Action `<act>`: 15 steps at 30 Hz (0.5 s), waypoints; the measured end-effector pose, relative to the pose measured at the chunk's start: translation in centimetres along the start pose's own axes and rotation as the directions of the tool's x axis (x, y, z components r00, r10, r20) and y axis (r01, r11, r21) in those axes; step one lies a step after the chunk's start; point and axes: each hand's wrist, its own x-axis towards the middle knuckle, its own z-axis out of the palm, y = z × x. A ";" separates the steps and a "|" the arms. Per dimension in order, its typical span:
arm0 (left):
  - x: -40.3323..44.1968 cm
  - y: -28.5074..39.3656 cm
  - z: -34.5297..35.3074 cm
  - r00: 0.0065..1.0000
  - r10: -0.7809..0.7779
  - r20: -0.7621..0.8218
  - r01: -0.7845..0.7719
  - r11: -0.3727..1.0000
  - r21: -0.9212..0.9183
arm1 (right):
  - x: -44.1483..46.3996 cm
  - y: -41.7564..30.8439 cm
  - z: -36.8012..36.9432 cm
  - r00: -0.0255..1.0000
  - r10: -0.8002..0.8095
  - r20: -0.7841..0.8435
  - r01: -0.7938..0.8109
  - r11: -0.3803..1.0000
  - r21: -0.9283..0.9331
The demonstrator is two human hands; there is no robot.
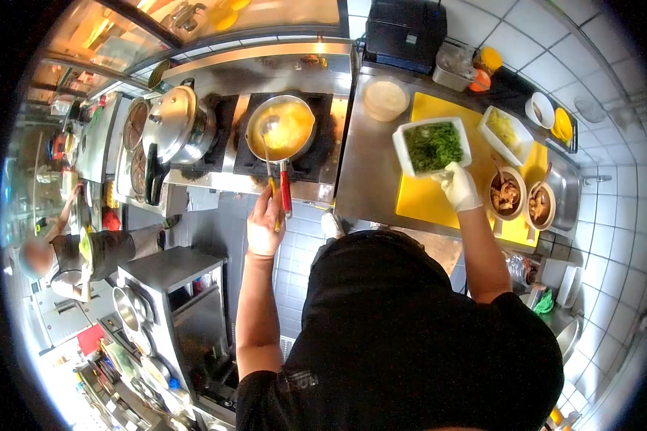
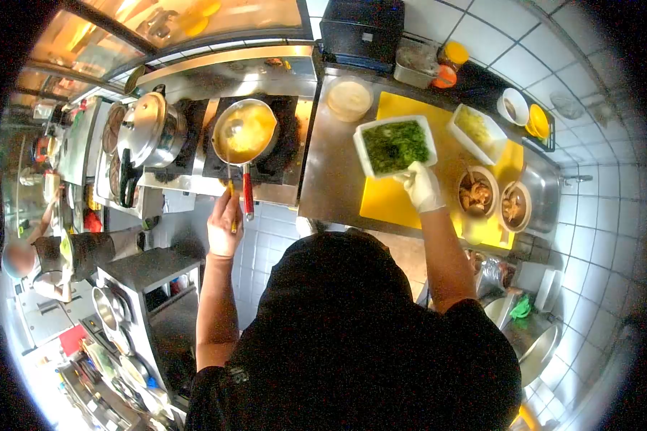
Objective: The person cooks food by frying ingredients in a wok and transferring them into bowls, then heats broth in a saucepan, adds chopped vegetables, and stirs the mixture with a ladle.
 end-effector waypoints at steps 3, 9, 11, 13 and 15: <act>0.4 2.3 -2.1 0.983 -0.128 -0.133 0.113 0.987 -0.115 | -0.2 3.1 0.6 0.933 -0.223 0.282 0.284 0.939 -0.196; 2.1 8.3 -6.4 0.986 0.127 -0.106 -0.156 0.927 -0.341 | -5.8 3.8 10.5 0.971 -0.052 0.233 0.078 0.991 -0.106; 2.6 9.3 -5.5 0.968 0.247 -0.052 -0.250 0.905 -0.345 | -9.3 2.3 14.7 0.962 -0.081 0.261 0.154 0.950 -0.273; 3.3 10.0 -5.1 0.934 0.353 0.058 -0.326 0.907 -0.268 | -9.3 3.2 15.9 0.947 -0.090 0.308 0.166 0.959 -0.229; 4.1 9.8 -4.6 0.893 0.435 0.115 -0.404 0.888 -0.220 | -8.9 3.8 16.3 0.923 -0.142 0.358 0.229 0.950 -0.211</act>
